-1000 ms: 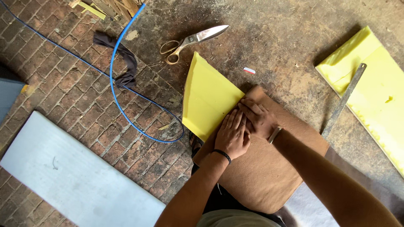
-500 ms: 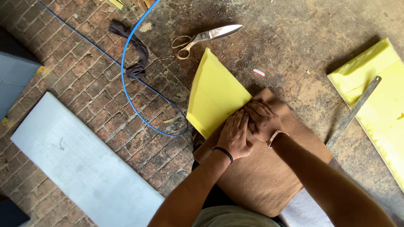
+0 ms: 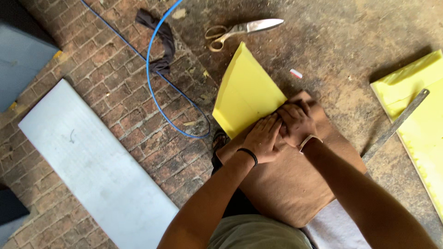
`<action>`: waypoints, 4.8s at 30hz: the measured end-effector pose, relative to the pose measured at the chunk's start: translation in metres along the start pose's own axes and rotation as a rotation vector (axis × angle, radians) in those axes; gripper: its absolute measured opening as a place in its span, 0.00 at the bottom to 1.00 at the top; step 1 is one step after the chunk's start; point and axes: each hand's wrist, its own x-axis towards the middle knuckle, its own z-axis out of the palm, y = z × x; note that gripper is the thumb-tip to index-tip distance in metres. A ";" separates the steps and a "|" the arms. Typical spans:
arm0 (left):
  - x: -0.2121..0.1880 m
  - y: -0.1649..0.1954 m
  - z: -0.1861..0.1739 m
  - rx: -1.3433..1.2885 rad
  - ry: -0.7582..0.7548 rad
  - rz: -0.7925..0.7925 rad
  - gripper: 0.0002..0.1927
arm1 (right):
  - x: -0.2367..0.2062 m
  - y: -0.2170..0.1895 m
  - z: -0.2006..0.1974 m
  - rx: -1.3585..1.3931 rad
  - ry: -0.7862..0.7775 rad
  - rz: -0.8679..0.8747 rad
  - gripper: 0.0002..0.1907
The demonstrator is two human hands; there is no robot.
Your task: The person wraps a piece of brown fabric around a rectangular yellow foam block on a workbench. They fold the fabric edges over the foam, smooth the surface, and use a staple gun to secure the fabric to the foam.
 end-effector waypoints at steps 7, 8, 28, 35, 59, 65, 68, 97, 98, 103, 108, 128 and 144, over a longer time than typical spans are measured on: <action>-0.067 0.000 0.038 -0.028 0.432 -0.147 0.39 | 0.004 -0.028 0.012 0.331 0.060 -0.368 0.17; -0.073 -0.001 0.038 -0.047 0.460 -0.158 0.39 | 0.003 -0.037 0.011 0.317 0.051 -0.340 0.20; -0.068 -0.014 0.019 -0.324 0.292 -0.306 0.39 | 0.023 -0.055 -0.010 0.319 -0.093 -0.243 0.21; -0.108 -0.017 0.025 -0.069 0.553 -0.254 0.33 | 0.017 -0.079 -0.018 0.290 -0.180 -0.290 0.24; -0.087 -0.117 0.099 -1.578 0.419 -0.518 0.19 | 0.034 -0.103 -0.023 0.183 -0.621 -0.151 0.33; -0.095 -0.111 0.072 -0.752 0.289 -0.610 0.17 | 0.035 -0.106 -0.019 0.038 -0.675 -0.182 0.34; -0.101 -0.106 0.063 -0.757 0.329 -0.570 0.17 | 0.027 -0.104 -0.024 0.046 -0.499 -0.276 0.36; -0.068 -0.052 -0.036 -0.073 0.207 -0.381 0.14 | 0.036 -0.040 -0.047 0.250 -0.282 -0.277 0.22; -0.050 -0.044 -0.039 -0.200 0.339 -0.325 0.16 | 0.034 -0.041 -0.048 0.243 -0.297 -0.257 0.19; 0.035 -0.054 -0.045 0.007 0.382 -0.249 0.42 | 0.031 -0.046 -0.048 0.239 -0.346 -0.168 0.22; 0.043 -0.076 -0.018 0.027 0.487 -0.216 0.39 | 0.033 -0.041 -0.048 0.296 -0.339 -0.138 0.18; 0.044 -0.079 -0.013 0.014 0.444 -0.229 0.40 | 0.031 -0.032 -0.042 0.298 -0.387 -0.208 0.25; 0.034 -0.075 -0.023 0.008 0.269 -0.195 0.50 | 0.019 -0.022 -0.043 0.375 -0.455 -0.168 0.30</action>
